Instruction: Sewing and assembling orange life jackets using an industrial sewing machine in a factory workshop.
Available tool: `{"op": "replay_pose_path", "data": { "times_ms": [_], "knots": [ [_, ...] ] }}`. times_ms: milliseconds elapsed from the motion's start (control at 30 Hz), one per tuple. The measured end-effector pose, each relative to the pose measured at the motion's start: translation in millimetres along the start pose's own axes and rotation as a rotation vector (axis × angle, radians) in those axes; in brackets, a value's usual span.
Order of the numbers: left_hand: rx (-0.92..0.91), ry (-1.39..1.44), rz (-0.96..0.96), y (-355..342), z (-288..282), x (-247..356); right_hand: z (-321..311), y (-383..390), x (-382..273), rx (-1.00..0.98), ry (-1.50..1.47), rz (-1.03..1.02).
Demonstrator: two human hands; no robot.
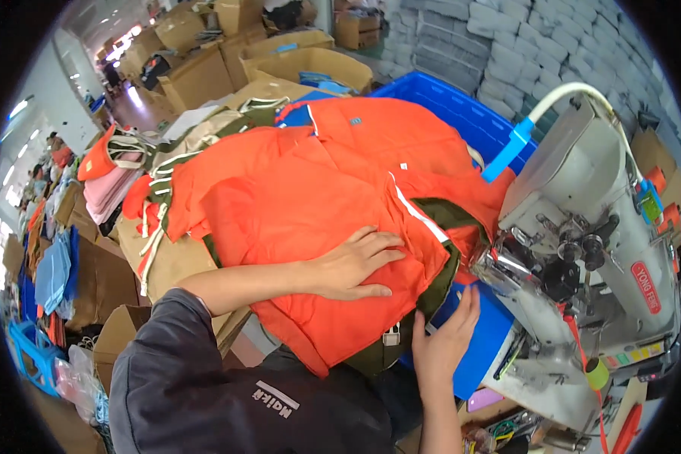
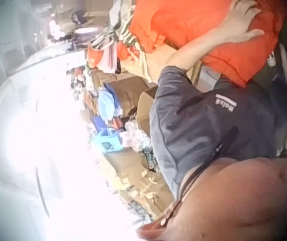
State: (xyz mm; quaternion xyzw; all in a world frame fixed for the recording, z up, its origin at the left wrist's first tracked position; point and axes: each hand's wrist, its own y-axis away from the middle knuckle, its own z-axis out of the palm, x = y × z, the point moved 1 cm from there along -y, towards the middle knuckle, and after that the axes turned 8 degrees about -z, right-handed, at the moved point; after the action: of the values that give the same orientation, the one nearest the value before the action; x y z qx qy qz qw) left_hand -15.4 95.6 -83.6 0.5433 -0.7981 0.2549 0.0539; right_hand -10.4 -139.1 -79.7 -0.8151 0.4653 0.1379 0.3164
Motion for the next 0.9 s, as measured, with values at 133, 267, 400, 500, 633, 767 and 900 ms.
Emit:
{"op": "replay_pose_path", "data": {
  "times_ms": [133,267,400,500,633,767,900],
  "knots": [
    [0.074,0.168,-0.002,-1,-10,7,-6,-38,-3,0.076,0.161,-0.137],
    [0.277,0.263,-0.026,-33,-26,3,-7,-63,-9,0.178,0.225,-0.185],
    [0.182,0.32,0.168,-84,-26,-1,-4,-82,-11,0.122,0.19,-0.309],
    [-0.241,0.591,0.18,-95,-47,-3,-14,-74,-24,0.256,-0.138,-0.288],
    [-0.469,0.711,0.227,-101,-87,22,-27,-62,-42,0.376,-0.464,-0.231],
    [-0.4,0.698,0.219,-104,-86,32,-27,-57,-43,0.427,-0.582,-0.169],
    [0.21,0.511,0.017,-105,-86,15,-31,-44,-66,0.368,-0.887,-0.02]
  ]
}}
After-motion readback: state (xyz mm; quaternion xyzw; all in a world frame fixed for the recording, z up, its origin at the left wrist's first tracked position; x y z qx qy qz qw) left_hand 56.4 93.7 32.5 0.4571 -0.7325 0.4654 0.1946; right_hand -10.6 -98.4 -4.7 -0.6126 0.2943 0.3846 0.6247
